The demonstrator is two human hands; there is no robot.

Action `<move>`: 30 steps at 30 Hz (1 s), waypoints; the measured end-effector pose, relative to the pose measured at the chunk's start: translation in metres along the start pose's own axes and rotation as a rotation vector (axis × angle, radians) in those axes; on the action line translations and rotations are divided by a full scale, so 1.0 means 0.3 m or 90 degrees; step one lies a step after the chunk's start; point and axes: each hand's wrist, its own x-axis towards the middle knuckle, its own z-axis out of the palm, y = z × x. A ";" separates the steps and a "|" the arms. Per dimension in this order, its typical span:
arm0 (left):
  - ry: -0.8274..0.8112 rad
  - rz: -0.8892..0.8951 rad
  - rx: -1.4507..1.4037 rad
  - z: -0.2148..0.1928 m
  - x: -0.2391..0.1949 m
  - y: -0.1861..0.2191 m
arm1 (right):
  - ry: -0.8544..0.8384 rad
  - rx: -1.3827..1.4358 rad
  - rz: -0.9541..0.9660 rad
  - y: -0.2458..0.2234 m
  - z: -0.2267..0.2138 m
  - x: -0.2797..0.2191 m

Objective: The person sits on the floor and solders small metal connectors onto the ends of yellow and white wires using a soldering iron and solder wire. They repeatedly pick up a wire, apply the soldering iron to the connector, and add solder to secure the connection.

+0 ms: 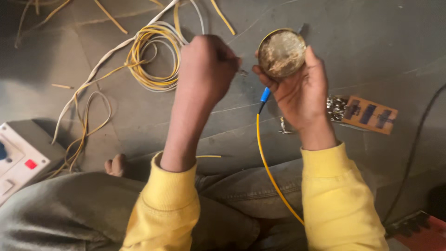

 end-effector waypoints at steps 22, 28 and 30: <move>0.140 0.140 0.006 0.124 -0.039 0.026 | -0.058 -0.162 -0.128 0.020 0.061 0.011; 0.166 0.141 -0.014 0.124 -0.037 0.020 | -0.078 -0.198 -0.147 0.026 0.063 0.011; 0.168 0.131 -0.011 0.124 -0.037 0.022 | -0.075 -0.200 -0.147 0.028 0.064 0.011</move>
